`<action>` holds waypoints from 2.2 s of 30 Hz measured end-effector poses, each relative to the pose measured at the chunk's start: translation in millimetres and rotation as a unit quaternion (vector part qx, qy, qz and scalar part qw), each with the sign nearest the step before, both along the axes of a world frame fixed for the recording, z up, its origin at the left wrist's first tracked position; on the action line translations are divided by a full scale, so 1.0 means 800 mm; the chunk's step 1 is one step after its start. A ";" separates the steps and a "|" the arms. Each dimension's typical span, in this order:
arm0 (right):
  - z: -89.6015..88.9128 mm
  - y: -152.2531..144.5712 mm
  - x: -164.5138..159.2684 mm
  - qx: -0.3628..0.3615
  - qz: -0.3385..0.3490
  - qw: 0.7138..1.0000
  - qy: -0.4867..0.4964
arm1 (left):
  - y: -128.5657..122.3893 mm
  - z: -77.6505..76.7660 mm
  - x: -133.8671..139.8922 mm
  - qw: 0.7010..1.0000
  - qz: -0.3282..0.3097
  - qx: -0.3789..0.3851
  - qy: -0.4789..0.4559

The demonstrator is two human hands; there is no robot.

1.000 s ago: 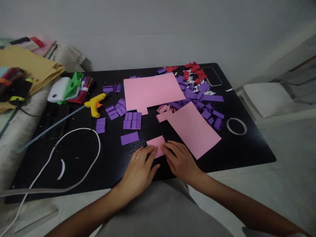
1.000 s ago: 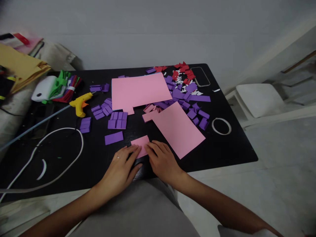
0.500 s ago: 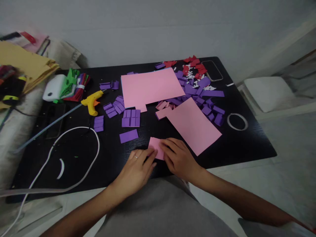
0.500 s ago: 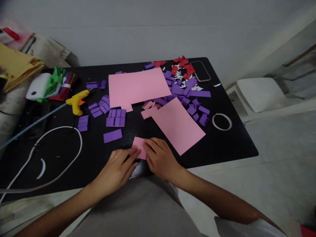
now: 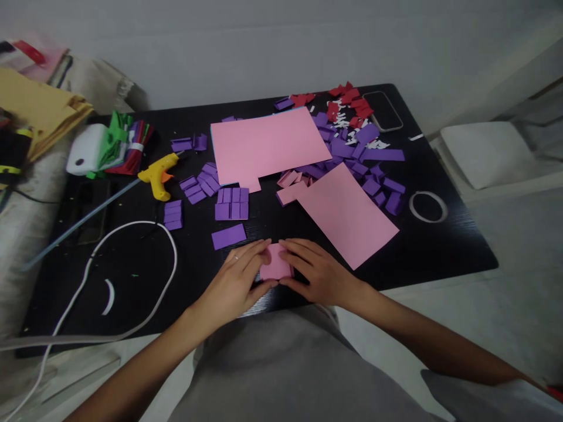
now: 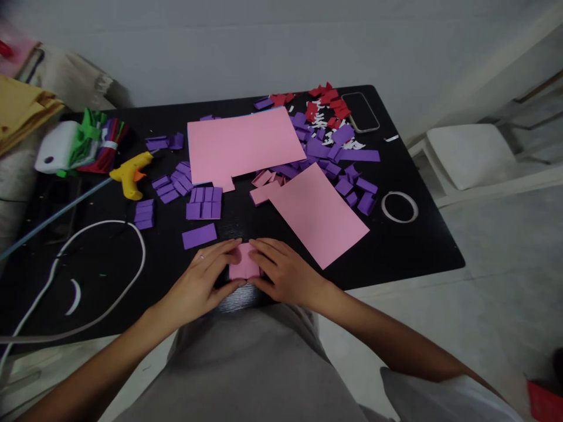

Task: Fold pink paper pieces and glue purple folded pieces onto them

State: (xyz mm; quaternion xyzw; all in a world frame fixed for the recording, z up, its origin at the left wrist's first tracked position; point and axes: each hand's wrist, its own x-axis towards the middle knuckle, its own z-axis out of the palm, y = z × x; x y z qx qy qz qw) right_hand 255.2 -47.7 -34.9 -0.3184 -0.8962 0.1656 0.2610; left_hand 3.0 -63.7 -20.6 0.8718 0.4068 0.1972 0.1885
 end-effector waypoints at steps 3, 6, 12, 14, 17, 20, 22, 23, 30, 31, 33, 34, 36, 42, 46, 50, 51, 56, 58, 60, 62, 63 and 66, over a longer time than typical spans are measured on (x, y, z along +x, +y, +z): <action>0.004 0.004 -0.001 -0.019 0.008 1.000 -0.007 | 0.004 0.003 0.001 1.000 0.003 -0.015 -0.005; 0.006 0.008 -0.001 -0.027 0.019 0.999 -0.023 | 0.008 0.004 0.002 1.000 0.001 -0.017 -0.015; 0.005 0.015 0.000 -0.022 0.033 0.999 0.015 | 0.010 0.006 -0.003 0.999 -0.012 -0.017 -0.037; 0.004 0.016 0.000 -0.021 0.034 0.999 0.030 | 0.010 0.006 -0.005 0.999 -0.011 -0.015 -0.044; 0.003 0.016 -0.001 -0.016 0.036 0.999 0.025 | 0.010 0.004 -0.006 0.999 -0.011 -0.013 -0.045; 0.002 0.015 -0.001 -0.011 0.037 0.999 0.007 | 0.009 0.000 -0.006 0.999 -0.012 -0.011 -0.042; 0.000 0.014 -0.001 -0.013 0.036 0.999 0.003 | 0.009 -0.002 -0.006 0.999 -0.009 -0.011 -0.040; 0.000 0.014 -0.001 -0.015 0.035 0.999 0.002 | 0.009 -0.002 -0.006 0.999 -0.007 -0.010 -0.039; -0.003 0.012 -0.001 -0.020 0.029 0.999 0.006 | 0.008 -0.002 -0.008 0.999 -0.002 -0.011 -0.034; -0.003 0.012 -0.001 -0.022 0.029 0.999 0.007 | 0.008 -0.001 -0.008 0.999 -0.002 -0.010 -0.036; -0.002 0.012 -0.001 -0.024 0.029 0.999 0.011 | 0.008 0.001 -0.008 0.999 -0.002 -0.009 -0.039; -0.001 0.012 -0.001 -0.025 0.029 0.999 0.013 | 0.008 0.002 -0.007 0.999 -0.002 -0.009 -0.041; -0.001 0.012 0.000 -0.027 0.030 0.999 0.018 | 0.008 0.002 -0.007 0.999 -0.002 -0.008 -0.044; 0.000 0.012 0.001 -0.032 0.031 0.999 0.022 | 0.008 0.002 -0.008 0.999 0.000 -0.004 -0.047; 0.001 0.013 0.000 -0.030 0.030 0.999 0.015 | 0.008 0.002 -0.008 0.999 0.000 0.001 -0.049; 0.001 0.012 -0.001 -0.025 0.028 0.999 0.014 | 0.008 0.002 -0.007 0.999 0.000 0.004 -0.048; 0.000 0.012 -0.001 -0.025 0.027 0.999 0.012 | 0.008 0.002 -0.007 0.999 -0.001 0.004 -0.047; 0.001 0.012 -0.002 -0.036 0.027 0.999 -0.002 | 0.008 0.002 -0.006 0.999 0.001 -0.006 -0.040; 0.002 0.012 -0.002 -0.033 0.029 0.999 -0.005 | 0.009 0.001 -0.006 0.999 0.001 -0.005 -0.037; 0.002 0.012 -0.002 -0.031 0.030 0.999 -0.007 | 0.009 0.000 -0.006 1.000 -0.002 -0.004 -0.031; 0.003 0.011 -0.001 -0.033 0.030 0.999 -0.010 | 0.009 0.000 -0.005 1.000 -0.001 -0.004 -0.024; 0.003 0.011 -0.001 -0.035 0.030 0.999 -0.010 | 0.008 0.000 -0.005 1.000 -0.001 -0.004 -0.019; 0.005 0.009 -0.002 -0.035 0.030 0.999 -0.009 | 0.007 0.001 -0.004 1.000 0.000 -0.001 -0.010</action>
